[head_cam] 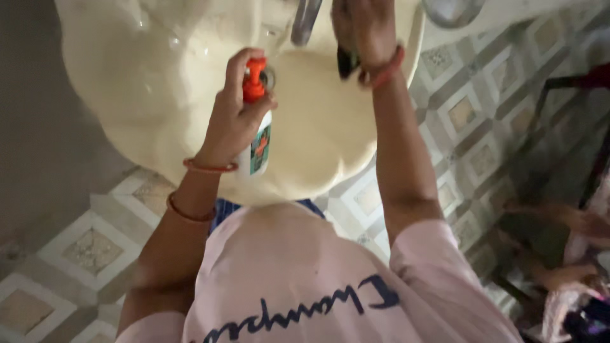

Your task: The person cleans a sink by applying soap from a bottle and scrubbing the basin surface with a small cloth.

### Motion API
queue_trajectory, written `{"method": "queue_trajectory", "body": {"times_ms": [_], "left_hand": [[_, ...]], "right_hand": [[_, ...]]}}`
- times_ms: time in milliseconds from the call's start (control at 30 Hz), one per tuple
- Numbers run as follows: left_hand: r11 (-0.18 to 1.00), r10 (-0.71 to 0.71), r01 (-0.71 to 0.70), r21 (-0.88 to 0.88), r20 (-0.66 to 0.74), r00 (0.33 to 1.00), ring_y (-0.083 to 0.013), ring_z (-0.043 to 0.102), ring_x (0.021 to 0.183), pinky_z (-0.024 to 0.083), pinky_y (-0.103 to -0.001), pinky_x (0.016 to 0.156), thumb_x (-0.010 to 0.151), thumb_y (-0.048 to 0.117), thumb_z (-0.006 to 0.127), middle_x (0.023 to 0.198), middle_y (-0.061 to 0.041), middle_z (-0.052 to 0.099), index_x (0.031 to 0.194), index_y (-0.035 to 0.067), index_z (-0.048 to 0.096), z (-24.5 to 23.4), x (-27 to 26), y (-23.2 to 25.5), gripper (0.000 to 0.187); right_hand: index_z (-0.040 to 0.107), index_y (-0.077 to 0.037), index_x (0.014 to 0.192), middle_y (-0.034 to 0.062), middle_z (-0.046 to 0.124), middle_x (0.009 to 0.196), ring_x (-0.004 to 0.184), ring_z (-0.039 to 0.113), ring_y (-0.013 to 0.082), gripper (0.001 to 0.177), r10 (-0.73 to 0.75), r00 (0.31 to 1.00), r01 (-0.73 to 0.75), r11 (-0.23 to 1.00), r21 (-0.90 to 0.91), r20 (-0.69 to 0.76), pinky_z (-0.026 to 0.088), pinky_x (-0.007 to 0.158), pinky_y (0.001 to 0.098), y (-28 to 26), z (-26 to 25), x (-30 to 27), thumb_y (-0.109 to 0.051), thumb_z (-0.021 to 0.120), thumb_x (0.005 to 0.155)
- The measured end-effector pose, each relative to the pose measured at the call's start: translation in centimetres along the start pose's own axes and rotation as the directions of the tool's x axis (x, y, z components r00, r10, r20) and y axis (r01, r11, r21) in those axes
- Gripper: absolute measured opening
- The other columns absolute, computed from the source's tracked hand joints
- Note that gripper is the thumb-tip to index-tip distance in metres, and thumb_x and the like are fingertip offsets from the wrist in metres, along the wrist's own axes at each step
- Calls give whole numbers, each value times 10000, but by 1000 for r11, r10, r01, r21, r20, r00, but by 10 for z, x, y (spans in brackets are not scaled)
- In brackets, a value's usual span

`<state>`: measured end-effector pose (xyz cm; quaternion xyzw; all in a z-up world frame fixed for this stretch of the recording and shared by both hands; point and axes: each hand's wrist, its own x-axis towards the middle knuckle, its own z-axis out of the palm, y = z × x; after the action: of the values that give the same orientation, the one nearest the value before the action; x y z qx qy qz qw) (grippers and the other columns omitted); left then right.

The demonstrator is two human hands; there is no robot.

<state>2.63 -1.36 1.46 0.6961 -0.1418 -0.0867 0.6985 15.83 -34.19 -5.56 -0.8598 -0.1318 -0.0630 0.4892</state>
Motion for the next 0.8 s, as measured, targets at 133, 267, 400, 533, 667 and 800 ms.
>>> {"method": "queue_trajectory", "body": {"times_ms": [133, 267, 400, 533, 667, 800], "left_hand": [[995, -50, 49, -82, -17, 999, -193, 725, 940, 618, -357, 872, 1028, 3, 650, 1114, -96, 675, 1511, 119, 361, 7, 5, -4, 574], [998, -41, 40, -54, -21, 999, -193, 706, 954, 583, -357, 903, 1002, 12, 673, 1076, -103, 681, 1509, 134, 364, 6, 6, 3, 607], [999, -14, 18, 33, -103, 995, -202, 675, 969, 578, -353, 861, 938, -2, 672, 1240, -118, 617, 1428, 131, 376, -5, 5, 3, 587], [990, -108, 99, -97, -91, 990, -175, 705, 955, 579, -330, 879, 1014, 21, 650, 1138, -60, 663, 1515, 155, 360, -9, 6, 9, 594], [987, -95, 87, -136, -56, 994, -184, 685, 931, 570, -334, 873, 1015, 6, 640, 1014, -67, 665, 1523, 158, 362, -4, 3, 9, 599], [984, -95, 89, -155, -29, 995, -186, 702, 927, 578, -343, 861, 1030, 4, 637, 973, -62, 655, 1524, 157, 356, 3, 7, 11, 588]], "right_hand": [[552, -29, 920, 83, 461, 731, 619, 424, 188, 310, 193, 975, -204, 974, 102, 114, 384, 569, 353, 49, 2, 5, -257, 545, 1129], [571, -45, 947, 53, 522, 769, 596, 478, 152, 279, 237, 801, -598, 369, 711, 550, 401, 536, 279, 97, 2, 34, -289, 543, 1081], [569, -40, 956, 55, 530, 776, 604, 487, 155, 285, 342, 765, -642, 472, 604, 545, 408, 543, 281, 97, 10, 22, -293, 554, 1085], [566, -34, 965, 58, 537, 783, 611, 496, 159, 291, 354, 813, -524, 792, 315, 463, 416, 549, 284, 63, -3, 43, -297, 566, 1090], [564, -29, 974, 61, 545, 790, 619, 505, 163, 298, 333, 846, -411, 905, 112, 415, 424, 556, 286, 37, -11, 38, -301, 577, 1095], [562, -24, 983, 63, 553, 797, 627, 514, 167, 306, 330, 865, -366, 930, 26, 377, 431, 562, 288, 23, -21, 29, -305, 589, 1100]]}}
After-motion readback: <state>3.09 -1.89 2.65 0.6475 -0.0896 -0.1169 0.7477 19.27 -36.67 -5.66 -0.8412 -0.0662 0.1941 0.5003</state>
